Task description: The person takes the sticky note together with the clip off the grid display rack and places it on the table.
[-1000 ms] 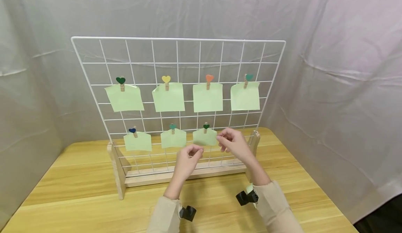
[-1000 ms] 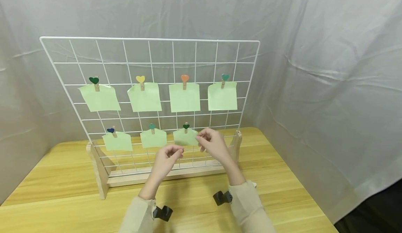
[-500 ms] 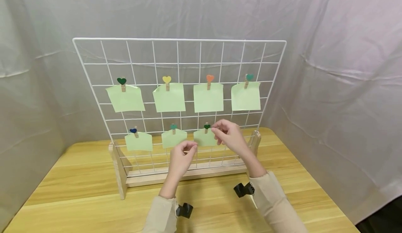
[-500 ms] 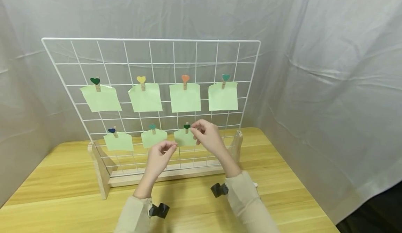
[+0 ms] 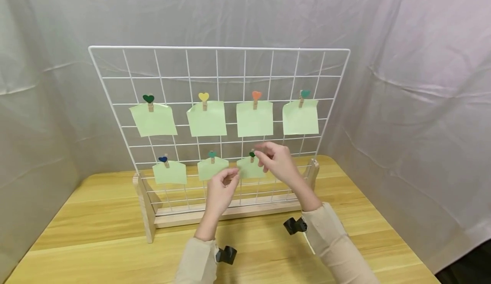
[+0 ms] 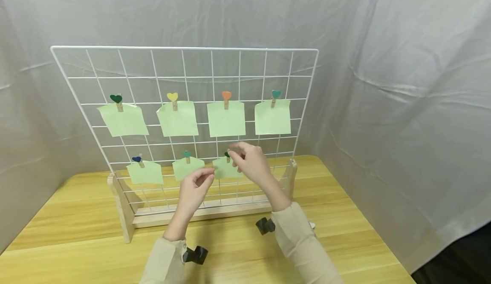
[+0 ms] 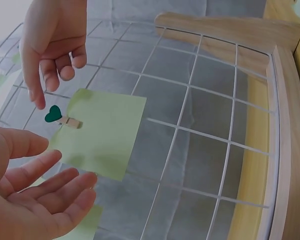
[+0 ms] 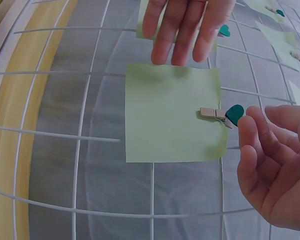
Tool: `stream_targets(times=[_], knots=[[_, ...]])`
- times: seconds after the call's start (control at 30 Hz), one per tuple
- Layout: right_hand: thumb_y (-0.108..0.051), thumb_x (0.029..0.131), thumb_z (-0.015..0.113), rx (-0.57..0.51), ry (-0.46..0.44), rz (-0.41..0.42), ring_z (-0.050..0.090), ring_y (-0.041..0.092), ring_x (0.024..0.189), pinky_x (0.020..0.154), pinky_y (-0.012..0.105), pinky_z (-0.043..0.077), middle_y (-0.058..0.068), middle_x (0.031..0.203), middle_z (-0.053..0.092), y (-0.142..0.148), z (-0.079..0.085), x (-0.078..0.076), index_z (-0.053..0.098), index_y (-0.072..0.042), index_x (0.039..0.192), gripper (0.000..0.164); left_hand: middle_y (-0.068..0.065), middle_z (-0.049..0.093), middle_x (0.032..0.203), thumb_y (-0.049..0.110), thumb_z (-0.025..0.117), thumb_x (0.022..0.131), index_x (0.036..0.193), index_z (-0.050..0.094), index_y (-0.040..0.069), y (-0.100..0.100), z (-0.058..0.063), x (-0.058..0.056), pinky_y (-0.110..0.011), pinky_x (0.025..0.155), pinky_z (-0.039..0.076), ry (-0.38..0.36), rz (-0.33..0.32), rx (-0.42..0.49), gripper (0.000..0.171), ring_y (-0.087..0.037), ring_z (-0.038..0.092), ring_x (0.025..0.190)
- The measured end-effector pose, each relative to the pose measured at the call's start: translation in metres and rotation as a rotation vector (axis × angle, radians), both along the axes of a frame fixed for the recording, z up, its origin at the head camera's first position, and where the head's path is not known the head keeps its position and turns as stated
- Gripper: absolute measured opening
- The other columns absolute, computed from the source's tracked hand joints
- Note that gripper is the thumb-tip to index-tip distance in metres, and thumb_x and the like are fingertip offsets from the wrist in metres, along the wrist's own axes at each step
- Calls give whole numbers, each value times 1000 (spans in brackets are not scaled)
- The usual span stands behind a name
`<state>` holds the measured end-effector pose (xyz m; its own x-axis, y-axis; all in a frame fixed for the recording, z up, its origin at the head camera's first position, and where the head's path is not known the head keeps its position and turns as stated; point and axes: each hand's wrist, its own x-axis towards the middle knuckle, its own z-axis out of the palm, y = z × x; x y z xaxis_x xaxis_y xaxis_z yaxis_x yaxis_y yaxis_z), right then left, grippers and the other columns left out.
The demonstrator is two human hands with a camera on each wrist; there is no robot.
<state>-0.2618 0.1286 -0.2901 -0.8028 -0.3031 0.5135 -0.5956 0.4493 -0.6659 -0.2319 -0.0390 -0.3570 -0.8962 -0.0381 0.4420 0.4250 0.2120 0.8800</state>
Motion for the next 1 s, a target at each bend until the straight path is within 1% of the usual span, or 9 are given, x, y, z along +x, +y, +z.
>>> stream_targets(times=[0.07, 0.17, 0.27, 0.43, 0.5, 0.57, 0.73, 0.9, 1.0], knots=[[-8, 89, 54, 18, 17, -3, 53, 20, 48, 40, 23, 42, 2, 61, 57, -1, 1, 0, 60, 5, 105, 22, -18, 63, 97, 3, 57, 84, 102, 62, -5, 2, 0, 0, -32, 73, 50, 5, 2, 6, 21, -27, 61, 85], [-9, 89, 53, 44, 35, -20, 54, 24, 49, 39, 22, 39, 2, 61, 57, -2, 1, -1, 61, 5, 104, 22, -18, 62, 97, 3, 57, 83, 102, 62, -5, 3, 1, -1, -30, 72, 50, 21, 3, -8, 21, -27, 61, 83], [-11, 90, 53, 74, 14, -37, 54, 26, 50, 38, 22, 36, 1, 61, 57, -2, 1, -3, 60, 4, 106, 24, -16, 62, 97, 4, 58, 83, 103, 62, -3, 5, 1, -1, -29, 67, 50, 21, 3, -23, 21, -27, 60, 80], [-16, 91, 52, 129, -45, -54, 54, 20, 48, 38, 24, 37, 1, 60, 58, -2, 0, -6, 59, 1, 110, 27, -15, 62, 99, 6, 58, 84, 101, 64, -2, 6, 2, 0, -28, 66, 50, 4, 6, -8, 20, -26, 60, 79], [-17, 91, 52, 145, -57, -53, 54, 19, 48, 38, 25, 37, 1, 60, 58, -2, 0, -7, 59, 1, 111, 28, -14, 63, 97, 6, 58, 84, 100, 64, -2, 7, 2, 0, -27, 67, 49, 7, 10, 2, 18, -24, 60, 80], [-18, 91, 52, 165, -71, -54, 54, 19, 48, 39, 25, 37, 2, 60, 58, -3, 1, -7, 58, 0, 112, 29, -14, 64, 94, 5, 58, 84, 98, 64, -3, 7, 1, 0, -25, 65, 49, 6, 15, 19, 17, -22, 60, 76], [-20, 92, 50, 237, -117, -65, 53, 19, 45, 37, 25, 36, 4, 60, 58, -3, 4, -6, 56, 0, 117, 32, -15, 63, 84, 0, 60, 81, 98, 64, -4, 8, 0, -2, -20, 57, 45, 10, 12, 59, 18, -20, 58, 68], [-21, 93, 49, 333, -123, -64, 50, 12, 42, 37, 26, 36, 4, 60, 58, -4, 8, -5, 53, 1, 121, 36, -15, 63, 81, -9, 61, 76, 98, 63, -4, 8, 2, -4, -20, 59, 47, 12, 20, 49, 23, -23, 60, 68], [-22, 93, 49, 363, -130, -64, 50, 12, 42, 37, 25, 35, 4, 59, 59, -6, 9, -6, 52, 1, 122, 37, -16, 64, 81, -13, 60, 73, 98, 63, -4, 9, 3, -3, -22, 59, 48, 11, 29, 37, 27, -23, 61, 67]])
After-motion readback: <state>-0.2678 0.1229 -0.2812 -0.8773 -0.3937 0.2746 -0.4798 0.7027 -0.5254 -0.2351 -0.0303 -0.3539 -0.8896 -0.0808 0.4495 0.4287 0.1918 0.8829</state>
